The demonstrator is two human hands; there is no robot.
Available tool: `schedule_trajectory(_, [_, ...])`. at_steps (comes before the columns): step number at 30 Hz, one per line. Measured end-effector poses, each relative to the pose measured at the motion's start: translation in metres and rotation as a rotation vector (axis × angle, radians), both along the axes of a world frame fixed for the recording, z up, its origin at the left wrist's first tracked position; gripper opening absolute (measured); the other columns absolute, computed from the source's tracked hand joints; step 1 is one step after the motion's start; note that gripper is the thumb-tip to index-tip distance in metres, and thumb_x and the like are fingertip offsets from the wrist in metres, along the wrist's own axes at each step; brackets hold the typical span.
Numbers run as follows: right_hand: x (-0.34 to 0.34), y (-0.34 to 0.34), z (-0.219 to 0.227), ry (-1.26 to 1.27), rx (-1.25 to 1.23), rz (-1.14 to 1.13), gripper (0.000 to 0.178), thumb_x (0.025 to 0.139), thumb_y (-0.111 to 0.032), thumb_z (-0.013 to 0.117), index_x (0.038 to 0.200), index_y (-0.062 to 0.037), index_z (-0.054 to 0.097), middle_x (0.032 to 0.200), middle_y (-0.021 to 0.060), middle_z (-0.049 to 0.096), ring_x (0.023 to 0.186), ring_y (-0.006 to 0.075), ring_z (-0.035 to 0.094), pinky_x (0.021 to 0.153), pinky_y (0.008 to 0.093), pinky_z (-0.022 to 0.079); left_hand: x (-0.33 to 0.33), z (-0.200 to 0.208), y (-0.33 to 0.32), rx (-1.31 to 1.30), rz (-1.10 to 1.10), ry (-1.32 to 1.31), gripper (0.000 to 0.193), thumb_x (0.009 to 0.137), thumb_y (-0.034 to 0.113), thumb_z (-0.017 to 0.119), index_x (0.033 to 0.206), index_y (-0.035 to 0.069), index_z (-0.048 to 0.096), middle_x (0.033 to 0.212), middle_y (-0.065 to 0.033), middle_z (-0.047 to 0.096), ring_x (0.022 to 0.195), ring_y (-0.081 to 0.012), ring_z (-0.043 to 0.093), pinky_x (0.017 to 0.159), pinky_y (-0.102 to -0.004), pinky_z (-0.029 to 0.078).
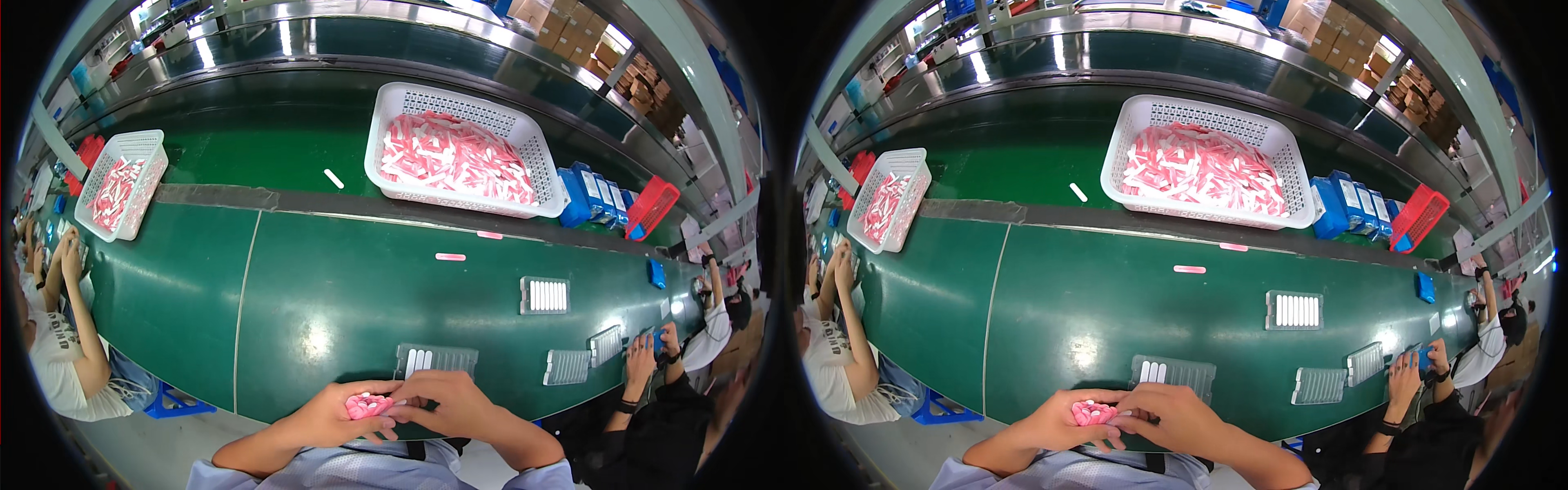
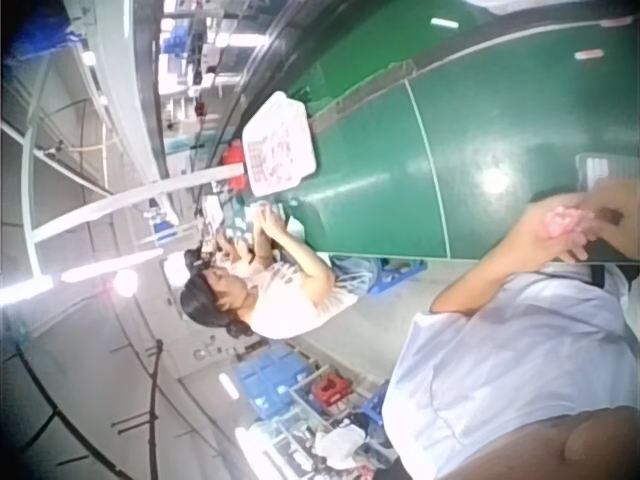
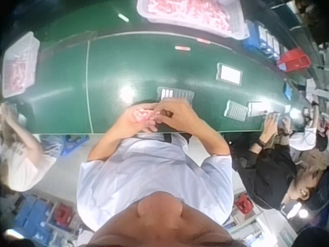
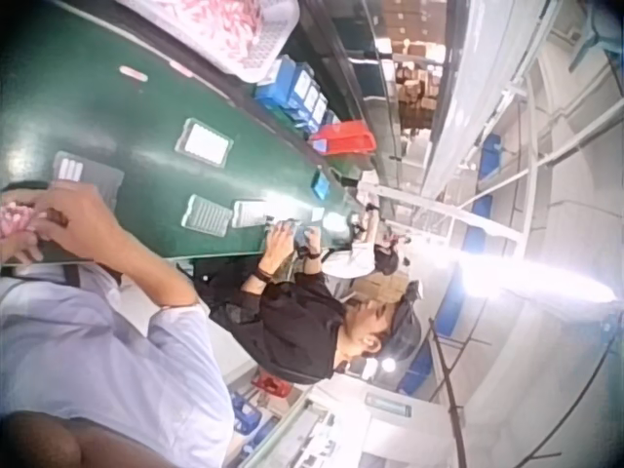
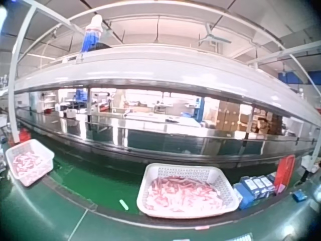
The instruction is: The person inserts small plastic components into plastic trays by hand, filling the trays on a manufacturing assembly line.
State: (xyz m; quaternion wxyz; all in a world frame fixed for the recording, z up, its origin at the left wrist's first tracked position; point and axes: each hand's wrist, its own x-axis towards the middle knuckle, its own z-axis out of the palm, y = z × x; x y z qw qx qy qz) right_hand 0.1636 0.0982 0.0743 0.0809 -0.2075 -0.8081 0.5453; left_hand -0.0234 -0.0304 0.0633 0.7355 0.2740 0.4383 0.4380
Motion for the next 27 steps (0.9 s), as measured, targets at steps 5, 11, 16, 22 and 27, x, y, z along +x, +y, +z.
schedule_trajectory(5, [0.002, 0.0, -0.002, -0.091, -0.106, -0.083, 0.017, 0.085, -0.018, 0.079, 0.098, -0.0076, 0.075, 0.085, 0.0052, 0.069, 0.066, 0.015, 0.063, 0.06, 0.027, 0.051, 0.002, 0.002, 0.0, -0.005, 0.023, 0.01, 0.053, 0.093, -0.005, 0.065, 0.142, -0.006, 0.046, 0.113, -0.0176, 0.069, 0.093, -0.0261, 0.074, 0.074, -0.0325, 0.064])
schedule_trajectory(11, [0.01, -0.002, -0.007, 0.027, -0.032, 0.035, 0.011, 0.089, -0.015, 0.071, 0.097, -0.0075, 0.071, 0.09, 0.0045, 0.068, 0.068, 0.0177, 0.064, 0.062, 0.0304, 0.053, -0.004, -0.002, -0.002, -0.033, 0.015, -0.098, 0.048, 0.097, 0.004, 0.063, 0.141, -0.005, 0.048, 0.116, -0.0171, 0.068, 0.094, -0.0252, 0.073, 0.071, -0.0327, 0.064])
schedule_trajectory(16, [0.014, 0.007, 0.005, 0.509, 0.784, 0.219, 0.022, 0.078, -0.006, 0.074, 0.1, -0.0072, 0.071, 0.088, 0.0053, 0.07, 0.075, 0.0181, 0.068, 0.065, 0.0299, 0.055, -0.017, -0.004, 0.002, -0.061, -0.206, -0.105, 0.029, 0.1, 0.012, 0.061, 0.123, -0.006, 0.061, 0.1, -0.0117, 0.071, 0.075, -0.015, 0.069, 0.056, -0.0268, 0.058])
schedule_trajectory(22, [0.012, -0.003, -0.003, 0.336, 0.142, 0.034, 0.021, 0.083, -0.007, 0.077, 0.103, -0.0044, 0.07, 0.089, 0.0059, 0.068, 0.076, 0.0183, 0.067, 0.068, 0.0286, 0.056, -0.008, -0.009, -0.002, 0.055, -0.009, -0.047, 0.019, 0.099, 0.009, 0.061, 0.113, -0.004, 0.064, 0.091, -0.0089, 0.07, 0.069, -0.0112, 0.065, 0.054, -0.0253, 0.055])
schedule_trajectory(27, [0.011, -0.014, -0.011, 0.243, -0.013, -0.155, 0.023, 0.084, -0.008, 0.078, 0.106, -0.0035, 0.073, 0.089, 0.0074, 0.071, 0.077, 0.0171, 0.069, 0.068, 0.0287, 0.056, -0.003, -0.007, -0.005, 0.053, 0.082, -0.012, 0.018, 0.099, 0.007, 0.059, 0.113, -0.005, 0.064, 0.094, -0.0107, 0.071, 0.069, -0.0118, 0.067, 0.055, -0.0254, 0.055])
